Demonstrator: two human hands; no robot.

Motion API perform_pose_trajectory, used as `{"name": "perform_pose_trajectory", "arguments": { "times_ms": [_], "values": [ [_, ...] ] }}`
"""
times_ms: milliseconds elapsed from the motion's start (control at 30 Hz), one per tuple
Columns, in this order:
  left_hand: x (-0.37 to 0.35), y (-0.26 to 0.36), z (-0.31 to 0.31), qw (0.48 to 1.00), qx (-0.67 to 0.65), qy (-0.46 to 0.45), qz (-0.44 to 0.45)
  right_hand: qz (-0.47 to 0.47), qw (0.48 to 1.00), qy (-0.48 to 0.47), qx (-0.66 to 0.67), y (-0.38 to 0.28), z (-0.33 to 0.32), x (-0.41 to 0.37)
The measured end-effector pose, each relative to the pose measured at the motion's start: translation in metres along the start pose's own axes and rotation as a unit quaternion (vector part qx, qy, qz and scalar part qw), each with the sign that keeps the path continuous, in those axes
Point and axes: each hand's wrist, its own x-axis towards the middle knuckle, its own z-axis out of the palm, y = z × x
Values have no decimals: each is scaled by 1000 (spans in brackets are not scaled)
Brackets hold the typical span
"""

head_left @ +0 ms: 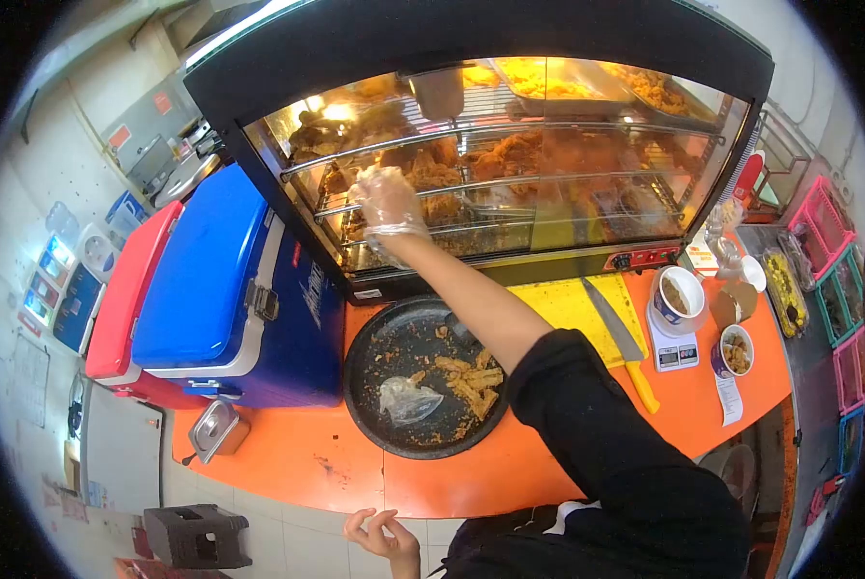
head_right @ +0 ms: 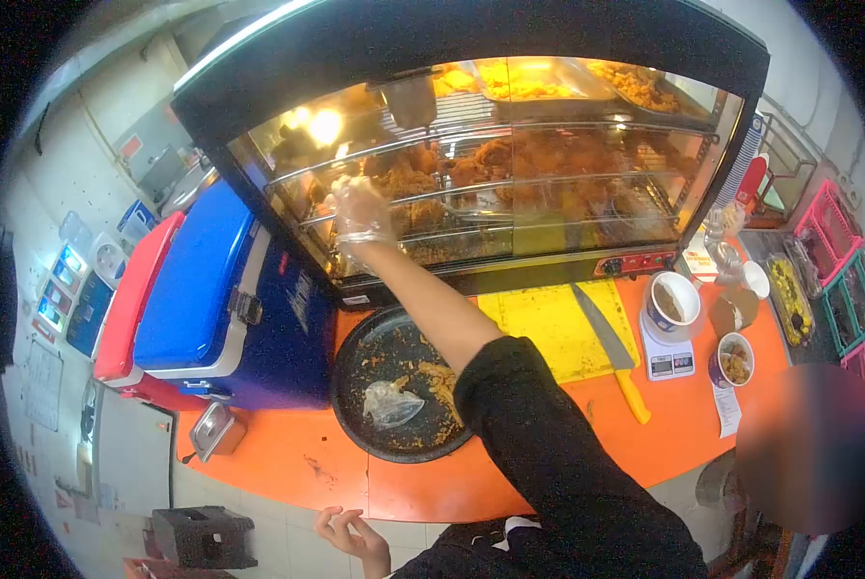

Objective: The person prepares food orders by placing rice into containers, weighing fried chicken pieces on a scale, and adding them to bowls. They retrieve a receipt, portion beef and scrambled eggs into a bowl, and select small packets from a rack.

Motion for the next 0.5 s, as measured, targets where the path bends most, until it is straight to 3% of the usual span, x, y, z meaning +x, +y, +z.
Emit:
{"name": "perform_pose_trajectory", "arguments": {
  "times_ms": [100, 167, 200, 233, 267, 300, 333, 367, 400, 433, 467, 500],
  "values": [
    [-8, 10, 4, 999, -5, 33, -40, 2, 998, -57, 12, -12, 12, 4],
    [-9, 20, 10, 999, -27, 11, -35, 112, 989, -47, 89, -23, 28, 7],
    [-7, 29, 12, 999, -33, 9, -34, 109, 979, -141, 100, -35, -7, -2],
    [-5, 34, 15, 999, -39, 4, -31, 28, 975, -217, 35, -33, -11, -10],
    [-5, 33, 20, 998, -59, -26, -10, -11, 982, -187, 39, -30, 0, -12],
    [-6, 29, 27, 995, -79, 3, 54, 182, 920, -278, 209, -42, -32, -12],
    [-6, 29, 37, 988, -100, 38, 111, -9, 970, -243, 28, -25, 14, -23],
    [-3, 40, 46, 986, -115, 21, 117, 75, 899, -410, 131, -29, -20, -5],
    [1, 54, 52, 985, -94, 34, 143, 74, 868, -413, 264, -14, 9, -14],
    [4, 66, 57, 982, -69, 50, 168, -12, 902, -407, 142, -22, -47, -27],
    [1, 71, 66, 979, -71, 54, 185, -196, 916, -330, 113, -9, 5, -35],
    [-2, 81, 71, 978, -75, 42, 188, -101, 891, -413, 156, -13, -91, -51]
  ]
}}
